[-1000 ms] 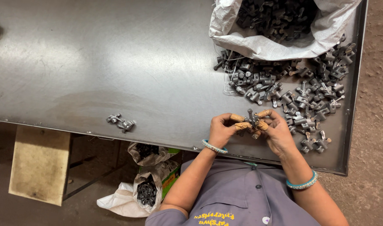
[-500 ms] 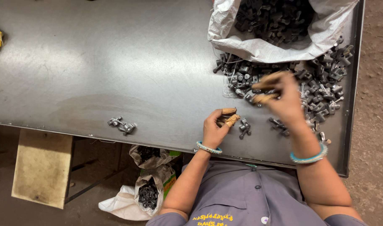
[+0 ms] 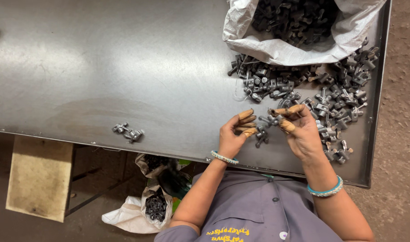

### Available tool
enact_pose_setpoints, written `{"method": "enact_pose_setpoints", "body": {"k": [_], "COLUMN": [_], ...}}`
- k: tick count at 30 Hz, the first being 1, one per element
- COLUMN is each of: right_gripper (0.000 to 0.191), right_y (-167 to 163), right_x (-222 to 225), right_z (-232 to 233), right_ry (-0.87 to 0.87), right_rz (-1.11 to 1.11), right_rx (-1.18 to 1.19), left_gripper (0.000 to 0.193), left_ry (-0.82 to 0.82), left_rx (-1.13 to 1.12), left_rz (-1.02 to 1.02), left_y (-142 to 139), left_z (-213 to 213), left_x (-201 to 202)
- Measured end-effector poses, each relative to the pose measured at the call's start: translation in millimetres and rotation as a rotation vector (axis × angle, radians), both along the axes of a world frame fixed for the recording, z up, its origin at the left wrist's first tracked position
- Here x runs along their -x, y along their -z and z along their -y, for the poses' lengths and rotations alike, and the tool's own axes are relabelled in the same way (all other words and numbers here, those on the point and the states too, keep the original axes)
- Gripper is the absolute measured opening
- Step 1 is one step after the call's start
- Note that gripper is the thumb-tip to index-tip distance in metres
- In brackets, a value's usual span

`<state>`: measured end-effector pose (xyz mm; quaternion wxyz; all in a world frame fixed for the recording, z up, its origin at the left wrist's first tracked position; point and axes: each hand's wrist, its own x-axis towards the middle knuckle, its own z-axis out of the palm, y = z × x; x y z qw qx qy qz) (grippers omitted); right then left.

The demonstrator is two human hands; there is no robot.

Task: The person picks small metal castings one at a time from a pile on a metal table, turns each part over in their hands, and places it into a bag below the table. They occasionally sweep groups of parts together and continue sorting through the pile.

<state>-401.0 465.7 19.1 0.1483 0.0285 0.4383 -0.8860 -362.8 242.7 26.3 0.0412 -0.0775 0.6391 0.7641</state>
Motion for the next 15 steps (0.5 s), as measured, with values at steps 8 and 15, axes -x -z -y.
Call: {"method": "enact_pose_setpoints", "body": {"k": [8,15], "right_gripper": [0.035,0.02], "right_y": [35.4,41.9], "right_x": [-20.3,-27.9], "right_z": [-8.0,-5.7], "right_ry": [0.008,0.06], "right_rz": [0.331,0.33], "right_rx": [0.252,0.133], "left_gripper": [0.038,0.031], "left_ry": [0.047,0.039], "left_rx": [-0.244,-0.249], "left_rz": [0.032,0.078], "left_y": [18.5,20.2], "left_z": [-10.0,-9.2], "left_x": [2.2,-1.8]}}
